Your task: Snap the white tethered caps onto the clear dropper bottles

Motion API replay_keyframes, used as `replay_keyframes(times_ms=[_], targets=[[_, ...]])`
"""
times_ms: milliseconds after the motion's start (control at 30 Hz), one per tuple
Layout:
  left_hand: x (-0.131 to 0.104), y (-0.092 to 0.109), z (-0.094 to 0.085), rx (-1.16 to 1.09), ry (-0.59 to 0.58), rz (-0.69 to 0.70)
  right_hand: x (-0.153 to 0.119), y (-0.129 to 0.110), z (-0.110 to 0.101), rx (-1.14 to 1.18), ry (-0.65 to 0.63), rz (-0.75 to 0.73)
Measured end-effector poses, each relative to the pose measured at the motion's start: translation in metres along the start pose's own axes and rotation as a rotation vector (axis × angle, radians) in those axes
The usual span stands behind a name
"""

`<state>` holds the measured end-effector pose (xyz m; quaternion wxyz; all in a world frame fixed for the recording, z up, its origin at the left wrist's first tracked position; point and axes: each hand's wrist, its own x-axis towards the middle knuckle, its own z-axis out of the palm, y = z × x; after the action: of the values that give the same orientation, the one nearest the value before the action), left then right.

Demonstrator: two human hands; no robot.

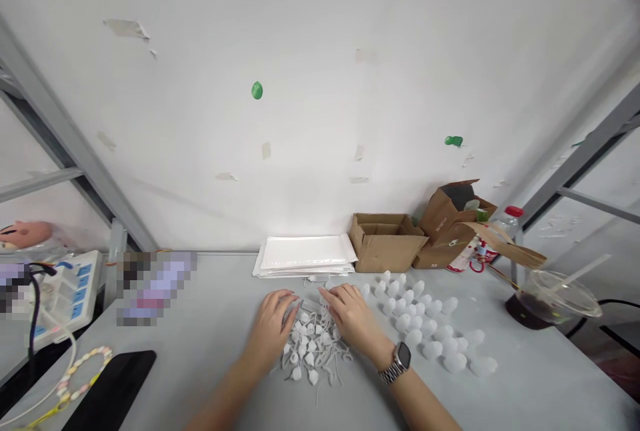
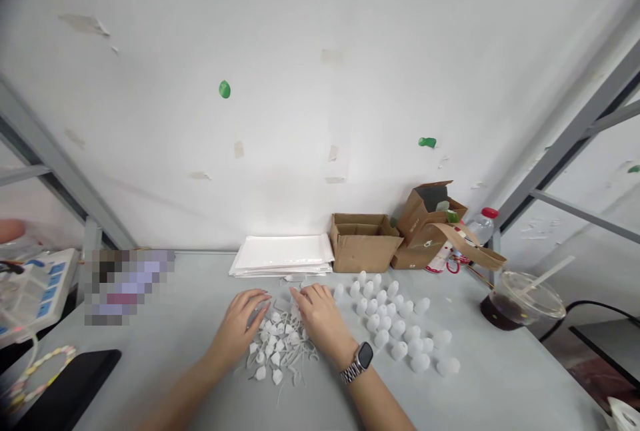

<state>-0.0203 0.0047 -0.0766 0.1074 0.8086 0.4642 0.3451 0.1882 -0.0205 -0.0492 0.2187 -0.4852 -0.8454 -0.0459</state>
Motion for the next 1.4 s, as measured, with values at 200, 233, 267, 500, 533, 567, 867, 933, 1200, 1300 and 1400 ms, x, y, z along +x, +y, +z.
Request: replay_keyframes(times_ms=[200,233,267,500,533,567,867,933,1200,1300,1400], targets=[[0.0,0.001,0.0,-0.005,0.003,0.01,-0.001,-0.003,0.007,0.024,0.01,0.007],[-0.001,0.001,0.0,-0.005,-0.001,0.007,-0.001,-0.003,0.007,0.034,0.016,0.003],[-0.001,0.002,0.0,-0.008,-0.006,0.005,-0.002,-0.002,0.008,0.036,0.02,-0.006],[-0.003,0.006,-0.001,-0.052,-0.058,0.037,-0.003,-0.005,0.013,0.018,0.018,-0.054],[-0.003,0.006,-0.001,-0.052,-0.08,0.057,-0.003,-0.006,0.014,0.042,0.019,-0.059],[-0.004,0.005,0.0,-0.05,-0.102,0.079,-0.003,-0.007,0.016,0.07,0.022,-0.065],[-0.005,0.008,0.003,-0.017,-0.035,0.209,0.0,-0.012,0.013,0.208,0.047,-0.082],[-0.004,0.008,0.001,-0.017,0.009,0.209,0.0,-0.009,0.011,0.179,0.099,-0.053],[0.0,-0.002,-0.003,0.059,0.136,-0.046,0.002,-0.005,0.003,0.676,0.335,0.517],[0.0,-0.003,-0.003,0.086,0.192,-0.111,0.006,-0.004,0.0,0.945,0.351,0.706],[-0.002,0.003,-0.005,0.056,0.17,-0.065,0.01,-0.006,-0.002,1.062,0.322,0.726]])
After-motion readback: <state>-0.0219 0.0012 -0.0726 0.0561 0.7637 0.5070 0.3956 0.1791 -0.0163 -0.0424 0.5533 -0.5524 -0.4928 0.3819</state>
